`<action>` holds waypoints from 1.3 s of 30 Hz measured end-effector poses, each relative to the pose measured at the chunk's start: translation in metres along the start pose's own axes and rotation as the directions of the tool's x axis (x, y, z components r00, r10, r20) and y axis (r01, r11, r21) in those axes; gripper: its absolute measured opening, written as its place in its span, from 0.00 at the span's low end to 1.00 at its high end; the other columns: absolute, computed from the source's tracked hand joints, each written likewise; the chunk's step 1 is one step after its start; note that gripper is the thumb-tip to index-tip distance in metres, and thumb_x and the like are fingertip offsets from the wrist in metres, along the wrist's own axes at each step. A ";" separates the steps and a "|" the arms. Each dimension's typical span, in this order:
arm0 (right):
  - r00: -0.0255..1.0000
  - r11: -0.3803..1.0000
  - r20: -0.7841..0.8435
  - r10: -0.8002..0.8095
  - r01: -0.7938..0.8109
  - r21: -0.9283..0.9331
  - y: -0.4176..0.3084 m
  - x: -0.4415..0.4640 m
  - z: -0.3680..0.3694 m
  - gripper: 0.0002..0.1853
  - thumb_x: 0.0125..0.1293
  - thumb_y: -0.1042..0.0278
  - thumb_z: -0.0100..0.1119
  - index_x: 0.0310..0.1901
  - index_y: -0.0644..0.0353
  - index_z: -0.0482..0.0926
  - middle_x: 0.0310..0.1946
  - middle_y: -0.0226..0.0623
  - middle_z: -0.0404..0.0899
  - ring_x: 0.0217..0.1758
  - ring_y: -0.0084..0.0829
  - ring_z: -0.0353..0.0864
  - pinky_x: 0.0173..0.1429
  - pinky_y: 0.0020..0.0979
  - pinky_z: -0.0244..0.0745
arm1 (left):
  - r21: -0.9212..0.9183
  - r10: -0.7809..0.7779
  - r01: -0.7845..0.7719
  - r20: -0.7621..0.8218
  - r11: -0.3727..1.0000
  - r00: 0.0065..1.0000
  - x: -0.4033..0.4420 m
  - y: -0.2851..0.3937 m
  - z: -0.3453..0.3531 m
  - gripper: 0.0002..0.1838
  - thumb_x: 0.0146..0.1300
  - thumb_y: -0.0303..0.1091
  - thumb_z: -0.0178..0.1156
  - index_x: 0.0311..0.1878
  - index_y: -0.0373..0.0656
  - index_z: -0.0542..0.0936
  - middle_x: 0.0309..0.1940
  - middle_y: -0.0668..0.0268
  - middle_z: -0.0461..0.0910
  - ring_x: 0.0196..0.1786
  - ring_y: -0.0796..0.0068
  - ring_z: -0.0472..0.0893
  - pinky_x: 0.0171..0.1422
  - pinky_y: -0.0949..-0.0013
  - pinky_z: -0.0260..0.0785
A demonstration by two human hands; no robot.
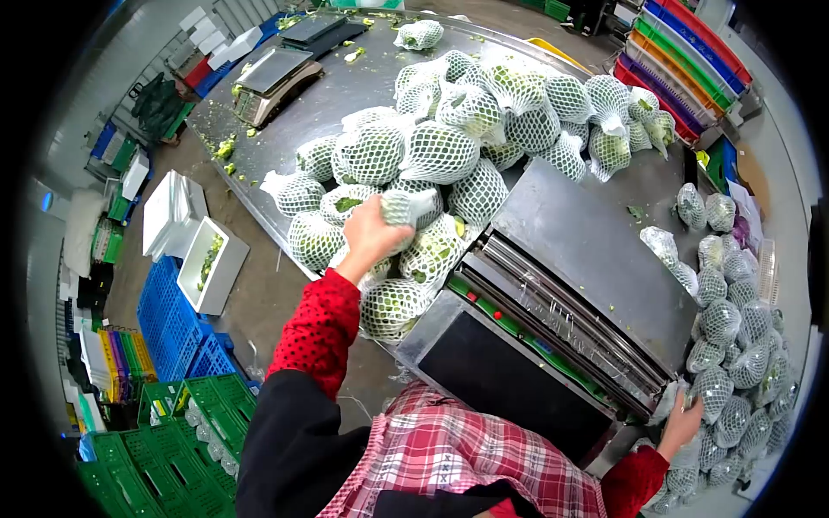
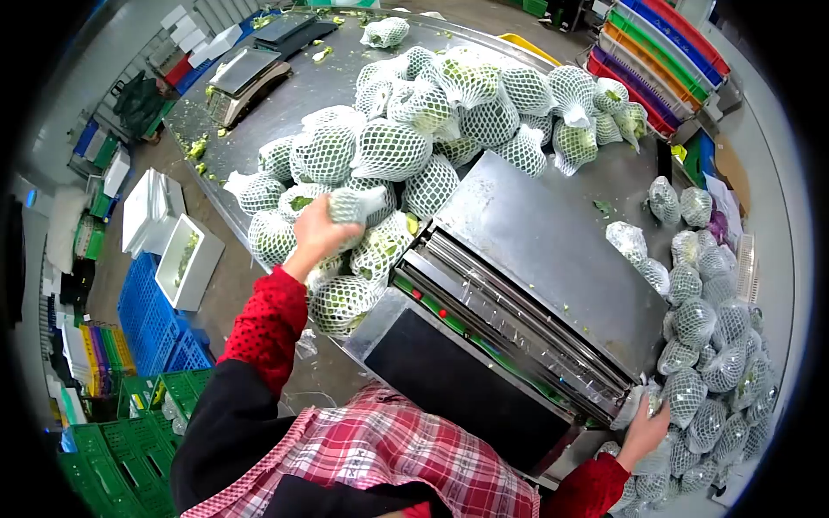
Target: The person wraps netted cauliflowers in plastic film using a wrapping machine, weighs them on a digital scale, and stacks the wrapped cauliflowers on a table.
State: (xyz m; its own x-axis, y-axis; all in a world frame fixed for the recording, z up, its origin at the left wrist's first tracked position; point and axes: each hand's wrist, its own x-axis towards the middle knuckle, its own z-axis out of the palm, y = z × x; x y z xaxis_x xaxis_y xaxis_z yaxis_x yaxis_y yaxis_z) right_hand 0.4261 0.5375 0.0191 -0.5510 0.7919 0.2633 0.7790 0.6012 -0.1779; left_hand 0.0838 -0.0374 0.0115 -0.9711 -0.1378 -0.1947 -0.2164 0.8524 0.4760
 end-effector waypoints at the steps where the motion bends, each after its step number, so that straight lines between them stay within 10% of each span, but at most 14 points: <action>1: 0.981 0.959 -0.163 -0.103 0.141 0.244 -0.012 0.004 0.004 0.25 0.64 0.62 0.64 0.58 0.70 0.74 0.49 0.48 0.81 0.48 0.38 0.82 0.52 0.35 0.75 | -0.039 0.076 -0.095 -0.342 0.995 0.936 0.025 -0.045 0.033 0.33 0.42 0.47 0.72 0.50 0.34 0.78 0.38 0.55 0.84 0.39 0.58 0.84 0.48 0.60 0.75; 4: 0.965 0.664 0.143 -0.219 0.040 0.747 -0.104 -0.011 -0.019 0.20 0.65 0.73 0.61 0.58 0.68 0.74 0.49 0.38 0.80 0.48 0.23 0.80 0.51 0.24 0.75 | -0.949 0.082 -0.079 -0.056 0.305 0.995 0.020 -0.063 -0.014 0.23 0.45 0.28 0.69 0.47 0.31 0.79 0.41 0.60 0.83 0.40 0.75 0.82 0.48 0.70 0.75; 7: 0.772 0.310 0.396 -0.497 -0.269 0.912 -0.192 -0.028 -0.013 0.23 0.70 0.67 0.55 0.64 0.65 0.69 0.57 0.46 0.76 0.57 0.33 0.79 0.54 0.30 0.77 | -0.833 0.413 -0.367 -0.189 0.413 0.891 -0.004 0.006 -0.023 0.27 0.42 0.26 0.67 0.51 0.33 0.78 0.43 0.63 0.83 0.44 0.75 0.82 0.52 0.70 0.74; 10: 0.709 0.011 0.165 -0.685 -0.217 0.976 -0.281 -0.013 -0.014 0.39 0.74 0.38 0.40 0.74 0.61 0.54 0.70 0.46 0.61 0.70 0.35 0.65 0.71 0.38 0.59 | -0.428 0.915 -0.888 -0.268 0.168 0.303 -0.045 0.138 -0.025 0.35 0.39 0.28 0.66 0.58 0.41 0.77 0.58 0.60 0.79 0.63 0.62 0.75 0.69 0.59 0.62; 12: 0.696 -0.225 0.078 -0.714 -0.333 0.916 -0.293 -0.002 -0.008 0.34 0.76 0.46 0.43 0.73 0.62 0.54 0.70 0.45 0.60 0.70 0.32 0.63 0.71 0.33 0.59 | -0.292 0.983 -0.950 -0.169 -0.112 -0.064 -0.052 0.197 -0.008 0.34 0.43 0.32 0.64 0.60 0.45 0.75 0.62 0.66 0.77 0.68 0.59 0.70 0.73 0.49 0.54; 14: 0.828 -0.055 -0.005 -0.561 -0.031 0.998 -0.268 -0.004 -0.002 0.31 0.76 0.55 0.47 0.72 0.64 0.54 0.68 0.44 0.62 0.68 0.31 0.64 0.70 0.30 0.59 | -0.266 0.971 -0.939 -0.157 -0.220 -0.183 -0.060 0.232 0.032 0.33 0.44 0.30 0.63 0.60 0.47 0.75 0.61 0.64 0.76 0.68 0.58 0.70 0.72 0.51 0.58; 18: 0.904 0.509 0.110 -0.413 0.129 0.851 -0.226 -0.007 0.048 0.29 0.74 0.57 0.48 0.69 0.67 0.58 0.65 0.55 0.66 0.68 0.43 0.66 0.71 0.34 0.60 | -0.481 0.995 -0.875 0.041 -0.056 -0.086 -0.051 0.240 0.105 0.36 0.44 0.27 0.62 0.64 0.48 0.72 0.61 0.57 0.75 0.67 0.54 0.70 0.71 0.57 0.62; 23: 0.939 0.750 0.078 -0.336 0.217 0.625 -0.151 -0.017 -0.022 0.22 0.71 0.53 0.51 0.50 0.67 0.77 0.45 0.51 0.79 0.45 0.39 0.81 0.50 0.38 0.73 | -0.316 0.944 -0.920 -0.159 0.230 0.290 -0.069 0.195 0.059 0.35 0.49 0.34 0.64 0.64 0.42 0.70 0.59 0.48 0.73 0.60 0.49 0.75 0.60 0.57 0.70; 25: 0.912 0.930 0.342 -0.226 0.097 0.354 -0.106 -0.028 -0.034 0.25 0.65 0.45 0.56 0.32 0.65 0.84 0.25 0.50 0.80 0.30 0.44 0.83 0.38 0.42 0.74 | 0.234 0.891 -0.861 -0.081 0.452 0.447 -0.075 0.148 0.049 0.23 0.55 0.50 0.66 0.38 0.36 0.82 0.28 0.52 0.82 0.27 0.56 0.82 0.29 0.59 0.72; 28: 0.847 0.979 0.491 -0.202 0.163 0.121 -0.102 -0.038 -0.019 0.29 0.57 0.38 0.62 0.22 0.63 0.84 0.15 0.50 0.75 0.26 0.49 0.80 0.34 0.43 0.73 | 0.375 0.772 -0.781 0.216 0.500 0.598 -0.083 0.129 0.062 0.26 0.57 0.54 0.62 0.20 0.36 0.82 0.16 0.53 0.78 0.22 0.55 0.81 0.28 0.55 0.71; 32: 0.842 0.819 0.367 -0.395 0.142 0.555 -0.108 -0.037 0.015 0.22 0.62 0.55 0.60 0.22 0.68 0.78 0.19 0.49 0.78 0.21 0.42 0.80 0.27 0.39 0.72 | -0.004 0.821 -0.831 0.158 0.556 0.548 -0.075 0.120 0.085 0.21 0.62 0.42 0.57 0.19 0.37 0.78 0.16 0.54 0.79 0.20 0.57 0.80 0.27 0.60 0.70; 34: 0.621 0.585 0.735 -0.273 -0.499 0.639 -0.104 -0.055 -0.047 0.18 0.65 0.62 0.55 0.21 0.65 0.72 0.20 0.44 0.81 0.18 0.34 0.79 0.22 0.30 0.71 | -0.554 0.531 -0.135 0.656 0.821 0.536 -0.085 0.108 0.044 0.17 0.64 0.33 0.53 0.20 0.38 0.75 0.16 0.56 0.79 0.19 0.61 0.79 0.25 0.66 0.70; 36: 0.555 0.476 0.787 -0.271 -0.633 0.610 -0.109 -0.080 -0.099 0.15 0.68 0.64 0.48 0.24 0.60 0.69 0.21 0.43 0.80 0.15 0.31 0.77 0.19 0.24 0.70 | -0.631 0.552 0.144 0.749 0.762 0.366 -0.117 0.108 -0.016 0.14 0.67 0.29 0.46 0.24 0.37 0.72 0.19 0.54 0.79 0.19 0.63 0.78 0.25 0.72 0.71; 39: 0.836 -0.166 0.168 -0.523 -0.293 0.942 -0.140 -0.052 -0.117 0.14 0.70 0.64 0.44 0.28 0.63 0.70 0.21 0.51 0.79 0.16 0.35 0.77 0.19 0.27 0.70 | -0.954 0.849 0.179 0.298 0.243 0.437 -0.134 0.166 -0.057 0.15 0.70 0.30 0.43 0.27 0.35 0.71 0.25 0.47 0.81 0.23 0.57 0.80 0.34 0.65 0.76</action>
State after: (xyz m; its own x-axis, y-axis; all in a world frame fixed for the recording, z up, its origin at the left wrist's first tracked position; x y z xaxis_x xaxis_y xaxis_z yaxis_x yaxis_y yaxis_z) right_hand 0.3810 0.3998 0.1414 -0.9181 0.3652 0.1542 -0.2497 -0.2307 -0.9404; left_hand 0.1722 0.0937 0.1655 -0.5781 0.8135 0.0636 -0.3215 -0.2988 0.8985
